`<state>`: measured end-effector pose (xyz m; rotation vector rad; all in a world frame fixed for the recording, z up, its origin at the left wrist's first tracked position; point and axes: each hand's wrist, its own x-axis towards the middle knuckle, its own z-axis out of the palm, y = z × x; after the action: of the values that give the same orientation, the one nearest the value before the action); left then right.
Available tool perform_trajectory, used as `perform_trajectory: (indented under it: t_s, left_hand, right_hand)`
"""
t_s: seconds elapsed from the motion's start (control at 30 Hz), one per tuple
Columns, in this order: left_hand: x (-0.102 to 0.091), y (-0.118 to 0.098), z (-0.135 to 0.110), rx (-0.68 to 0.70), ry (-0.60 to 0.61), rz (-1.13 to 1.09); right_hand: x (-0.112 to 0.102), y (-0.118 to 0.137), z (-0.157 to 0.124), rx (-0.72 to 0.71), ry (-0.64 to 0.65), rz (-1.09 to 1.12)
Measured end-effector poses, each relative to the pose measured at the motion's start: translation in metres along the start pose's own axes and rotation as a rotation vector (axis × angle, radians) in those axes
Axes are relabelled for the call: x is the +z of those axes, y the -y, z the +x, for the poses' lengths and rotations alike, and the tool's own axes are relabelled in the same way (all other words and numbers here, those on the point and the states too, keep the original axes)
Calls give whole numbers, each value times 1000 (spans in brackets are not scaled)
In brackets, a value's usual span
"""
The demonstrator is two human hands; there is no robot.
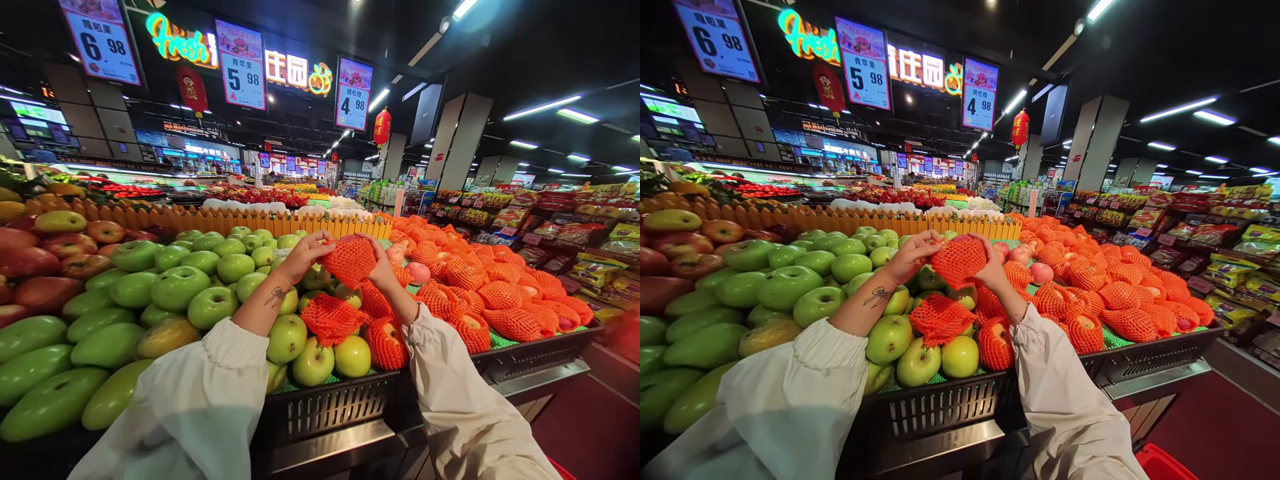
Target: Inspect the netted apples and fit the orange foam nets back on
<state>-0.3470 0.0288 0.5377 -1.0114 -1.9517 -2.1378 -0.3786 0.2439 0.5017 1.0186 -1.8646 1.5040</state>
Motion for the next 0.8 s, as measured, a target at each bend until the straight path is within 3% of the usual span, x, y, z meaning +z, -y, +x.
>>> perform_trajectory:
  t_s: [0.13, 0.23, 0.47, 0.63, 0.8]
  left_hand:
    - [1, -5, -1, -63, -21, 167]
    - [3, -7, 0, -28, -52, 221]
    - [4, -5, 3, 161, -262, 2]
    - [2, 0, 9, 114, -427, 0]
    - [0, 9, 13, -14, -265, 49]
  right_hand:
    - [0, 9, -3, -93, 19, -69]
    - [-1, 14, -4, -139, 62, -146]
    - [2, 19, -1, -230, 280, -205]
    - [8, 27, -6, -279, 269, -200]
    - [6, 34, -10, -93, 181, -29]
